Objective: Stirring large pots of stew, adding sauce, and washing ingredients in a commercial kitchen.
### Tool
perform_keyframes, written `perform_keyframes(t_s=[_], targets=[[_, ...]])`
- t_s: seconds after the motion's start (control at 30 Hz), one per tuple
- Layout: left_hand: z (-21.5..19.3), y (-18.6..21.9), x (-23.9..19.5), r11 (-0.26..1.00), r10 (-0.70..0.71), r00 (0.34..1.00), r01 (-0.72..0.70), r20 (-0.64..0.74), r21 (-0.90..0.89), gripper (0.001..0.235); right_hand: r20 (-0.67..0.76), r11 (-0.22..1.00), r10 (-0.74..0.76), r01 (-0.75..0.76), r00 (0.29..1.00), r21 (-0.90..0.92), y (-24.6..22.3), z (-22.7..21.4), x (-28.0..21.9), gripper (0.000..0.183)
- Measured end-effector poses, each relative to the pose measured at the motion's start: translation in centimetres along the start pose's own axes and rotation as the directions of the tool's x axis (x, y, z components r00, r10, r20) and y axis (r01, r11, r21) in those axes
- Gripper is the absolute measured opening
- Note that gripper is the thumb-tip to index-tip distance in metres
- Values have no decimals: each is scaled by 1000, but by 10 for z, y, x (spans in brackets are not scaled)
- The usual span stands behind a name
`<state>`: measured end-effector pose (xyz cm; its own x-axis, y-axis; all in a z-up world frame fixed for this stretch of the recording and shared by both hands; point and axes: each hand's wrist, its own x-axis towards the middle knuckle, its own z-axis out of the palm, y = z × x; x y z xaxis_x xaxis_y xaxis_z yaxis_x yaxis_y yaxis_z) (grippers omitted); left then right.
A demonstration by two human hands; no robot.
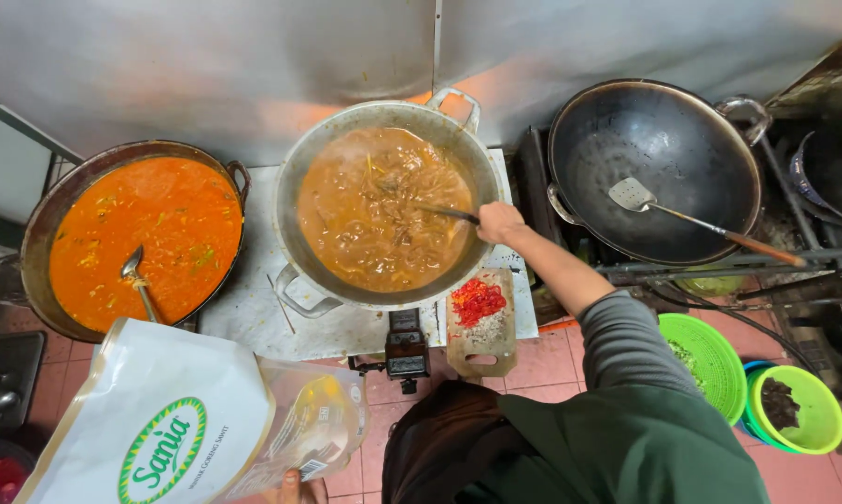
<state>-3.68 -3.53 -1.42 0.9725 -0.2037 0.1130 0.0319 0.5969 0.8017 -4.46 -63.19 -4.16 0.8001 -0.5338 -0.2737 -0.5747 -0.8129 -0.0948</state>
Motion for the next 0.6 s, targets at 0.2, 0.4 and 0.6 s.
perform_keyframes(t_s=[0.2,0.4,0.6], targets=[[-15,-11,-1,999,-29,999,28,-14,-46,100,-47,990,-15,22,999,141,-33,15,-33,32],[-12,0,-4,997,36,999,-33,36,-73,100,-86,975,15,5,996,221,-22,26,-71,47],[-33,-6,1,994,-49,998,53,45,-99,98,-224,988,-18,52,974,148,-8,32,-116,52]])
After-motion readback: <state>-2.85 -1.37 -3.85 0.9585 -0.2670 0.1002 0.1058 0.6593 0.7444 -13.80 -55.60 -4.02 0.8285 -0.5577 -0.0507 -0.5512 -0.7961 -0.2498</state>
